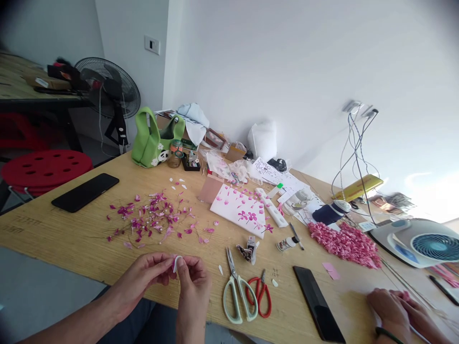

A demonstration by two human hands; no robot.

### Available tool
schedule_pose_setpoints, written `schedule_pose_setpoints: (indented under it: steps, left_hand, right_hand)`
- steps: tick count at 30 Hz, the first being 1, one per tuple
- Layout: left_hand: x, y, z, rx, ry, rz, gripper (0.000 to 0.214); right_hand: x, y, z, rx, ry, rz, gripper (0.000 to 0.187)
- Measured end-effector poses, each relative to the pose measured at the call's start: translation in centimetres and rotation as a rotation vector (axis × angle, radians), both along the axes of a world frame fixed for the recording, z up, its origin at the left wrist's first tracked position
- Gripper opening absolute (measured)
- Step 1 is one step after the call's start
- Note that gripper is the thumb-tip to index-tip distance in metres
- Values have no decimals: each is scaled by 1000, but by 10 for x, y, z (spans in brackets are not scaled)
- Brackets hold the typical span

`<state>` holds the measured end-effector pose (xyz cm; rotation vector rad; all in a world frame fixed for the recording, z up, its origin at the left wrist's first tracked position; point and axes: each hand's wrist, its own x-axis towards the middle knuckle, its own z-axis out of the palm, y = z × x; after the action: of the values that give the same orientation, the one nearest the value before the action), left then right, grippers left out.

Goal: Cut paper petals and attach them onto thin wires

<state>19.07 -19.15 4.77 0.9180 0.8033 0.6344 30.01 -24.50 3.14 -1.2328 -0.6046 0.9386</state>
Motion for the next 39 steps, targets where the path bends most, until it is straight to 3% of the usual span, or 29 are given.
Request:
schedule_pose_setpoints:
  steps: [10,14,19,31,39]
  left_hand:
    - [4,2,-5,220,101,28,25]
    - [3,4,-7,298,160,51,26]
    - [3,5,-6,309,157,61,26]
    - [4,3,-4,328,96,-4,30]
    - [3,3,-9,357,116,-47,30]
  right_hand:
    - [-3,-1,1,28,-22,-9,23]
    - [1,-7,2,50,11,-72,21]
    - [3,-12,3,23,51,-95,21]
    - [2,-8,5,-3,79,31,19]
    - [-1,-7,1,2,28,-3,21]
